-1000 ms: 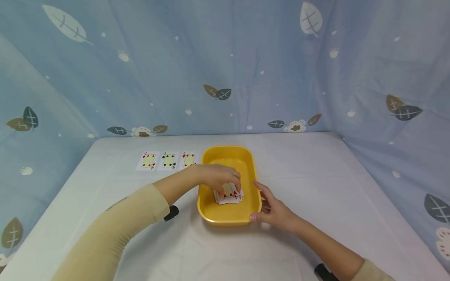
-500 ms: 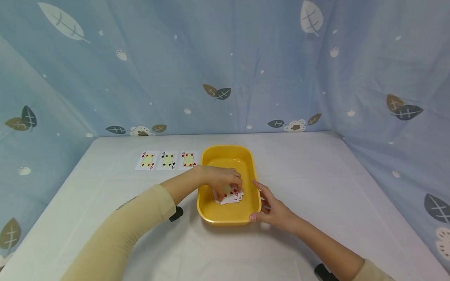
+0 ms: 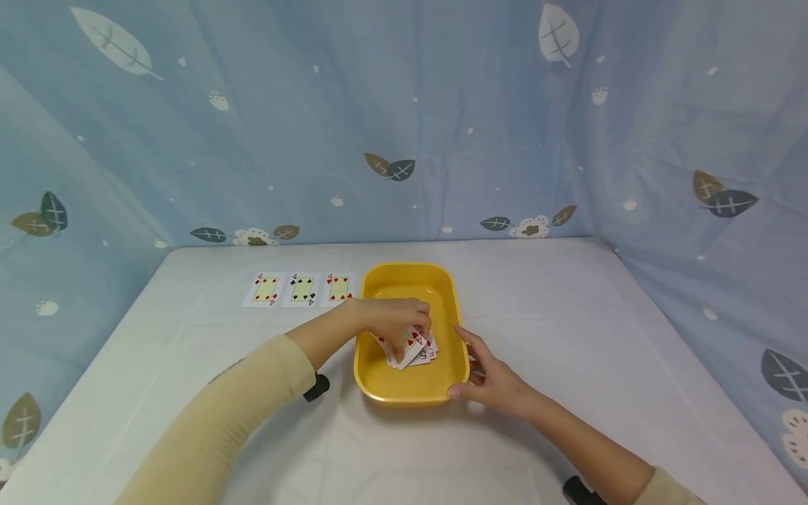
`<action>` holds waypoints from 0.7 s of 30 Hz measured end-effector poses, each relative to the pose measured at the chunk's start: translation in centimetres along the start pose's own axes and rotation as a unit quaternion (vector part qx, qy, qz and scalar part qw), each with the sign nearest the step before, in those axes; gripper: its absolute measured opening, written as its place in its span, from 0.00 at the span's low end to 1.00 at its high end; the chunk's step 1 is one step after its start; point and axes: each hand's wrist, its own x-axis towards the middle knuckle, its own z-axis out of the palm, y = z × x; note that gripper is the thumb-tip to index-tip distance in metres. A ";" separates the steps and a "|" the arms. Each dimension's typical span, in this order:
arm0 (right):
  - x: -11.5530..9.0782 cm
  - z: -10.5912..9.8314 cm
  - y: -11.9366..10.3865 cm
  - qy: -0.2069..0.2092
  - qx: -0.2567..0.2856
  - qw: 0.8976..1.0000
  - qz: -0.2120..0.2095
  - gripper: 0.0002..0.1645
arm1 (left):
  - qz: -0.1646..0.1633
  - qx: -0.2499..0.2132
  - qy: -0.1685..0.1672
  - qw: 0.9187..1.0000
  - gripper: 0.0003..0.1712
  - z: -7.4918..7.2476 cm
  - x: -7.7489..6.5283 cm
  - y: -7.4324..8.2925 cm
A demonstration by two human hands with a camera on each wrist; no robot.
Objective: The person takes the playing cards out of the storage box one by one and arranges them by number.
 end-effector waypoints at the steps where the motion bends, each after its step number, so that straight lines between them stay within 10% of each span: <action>1: 0.0 0.0 0.0 0.000 -0.001 1.000 -0.001 0.53 | 0.001 -0.010 0.005 1.000 0.25 -0.2 -0.1 0.1; 10: -0.1 -0.1 0.3 -0.003 0.004 1.000 -0.023 0.53 | -0.032 -0.056 0.053 0.997 0.15 -2.4 -1.9 -0.2; 21: -0.1 -0.1 0.4 -0.003 0.004 0.999 -0.035 0.53 | 0.038 -0.111 0.205 0.972 0.15 -3.4 -4.4 -1.2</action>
